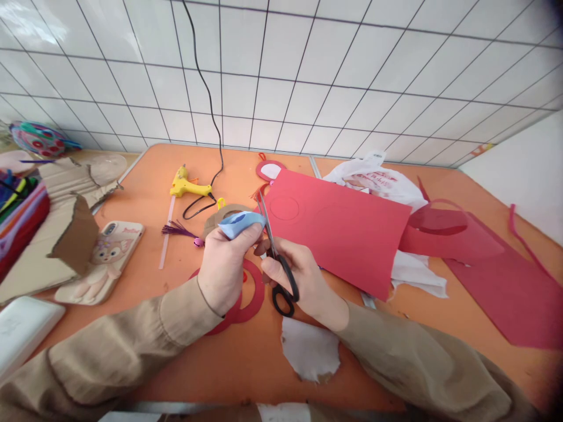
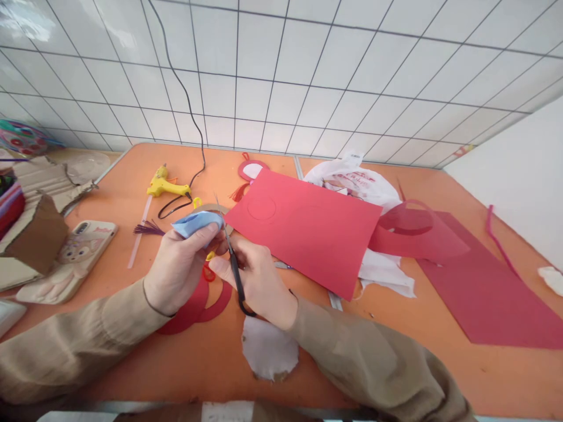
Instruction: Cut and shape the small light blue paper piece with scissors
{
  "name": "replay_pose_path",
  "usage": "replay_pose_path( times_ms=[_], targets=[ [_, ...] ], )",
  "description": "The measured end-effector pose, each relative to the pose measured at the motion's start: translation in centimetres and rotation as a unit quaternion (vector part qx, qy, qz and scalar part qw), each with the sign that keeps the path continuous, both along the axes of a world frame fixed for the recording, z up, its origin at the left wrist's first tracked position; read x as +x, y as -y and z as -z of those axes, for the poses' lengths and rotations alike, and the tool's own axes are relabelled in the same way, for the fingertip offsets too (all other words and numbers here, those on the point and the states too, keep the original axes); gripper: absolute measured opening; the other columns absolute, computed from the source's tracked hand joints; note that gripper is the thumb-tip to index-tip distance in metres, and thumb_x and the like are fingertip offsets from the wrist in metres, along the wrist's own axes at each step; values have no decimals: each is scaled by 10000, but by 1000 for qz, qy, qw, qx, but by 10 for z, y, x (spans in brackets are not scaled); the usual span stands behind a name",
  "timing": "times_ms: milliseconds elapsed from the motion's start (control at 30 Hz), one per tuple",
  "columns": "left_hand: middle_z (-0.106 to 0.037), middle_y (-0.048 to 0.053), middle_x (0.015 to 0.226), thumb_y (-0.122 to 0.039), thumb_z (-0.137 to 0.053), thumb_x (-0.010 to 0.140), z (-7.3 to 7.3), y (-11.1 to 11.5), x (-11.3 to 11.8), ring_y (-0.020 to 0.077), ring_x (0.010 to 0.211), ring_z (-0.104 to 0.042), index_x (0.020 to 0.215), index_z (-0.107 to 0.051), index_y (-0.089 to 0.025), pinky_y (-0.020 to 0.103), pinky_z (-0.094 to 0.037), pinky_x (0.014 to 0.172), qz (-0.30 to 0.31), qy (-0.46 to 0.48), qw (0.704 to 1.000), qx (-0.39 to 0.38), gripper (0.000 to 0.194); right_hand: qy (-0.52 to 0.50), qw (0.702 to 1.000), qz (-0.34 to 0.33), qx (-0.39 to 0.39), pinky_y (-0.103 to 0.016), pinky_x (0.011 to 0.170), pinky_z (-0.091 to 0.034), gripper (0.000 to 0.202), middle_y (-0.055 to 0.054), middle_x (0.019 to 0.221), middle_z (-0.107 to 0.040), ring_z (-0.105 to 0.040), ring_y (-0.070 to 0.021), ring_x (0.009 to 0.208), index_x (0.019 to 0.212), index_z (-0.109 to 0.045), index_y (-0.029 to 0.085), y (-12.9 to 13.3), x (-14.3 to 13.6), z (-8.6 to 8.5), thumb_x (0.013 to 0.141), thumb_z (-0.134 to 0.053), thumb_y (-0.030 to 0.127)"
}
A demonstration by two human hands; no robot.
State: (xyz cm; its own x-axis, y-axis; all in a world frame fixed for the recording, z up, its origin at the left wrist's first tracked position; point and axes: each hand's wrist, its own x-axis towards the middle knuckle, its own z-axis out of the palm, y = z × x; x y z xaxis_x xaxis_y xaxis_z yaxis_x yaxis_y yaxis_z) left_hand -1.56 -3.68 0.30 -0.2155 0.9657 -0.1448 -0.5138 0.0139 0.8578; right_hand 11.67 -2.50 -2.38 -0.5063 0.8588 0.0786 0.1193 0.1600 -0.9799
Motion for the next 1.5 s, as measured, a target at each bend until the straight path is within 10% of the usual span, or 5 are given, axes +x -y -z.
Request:
replay_pose_path(
  times_ms=[1500],
  targets=[
    [-642,0,693,-185,-789,620,2,-2,-2,121,680,-558,696,-705,-139,261,-471,711,-22,6,999,-23,122,-37,999,-18,-16,-231,465,-352,449,56,550,-434,-434,-94,475,780,-522,178,0,2,-3,869,-594,612]
  ],
)
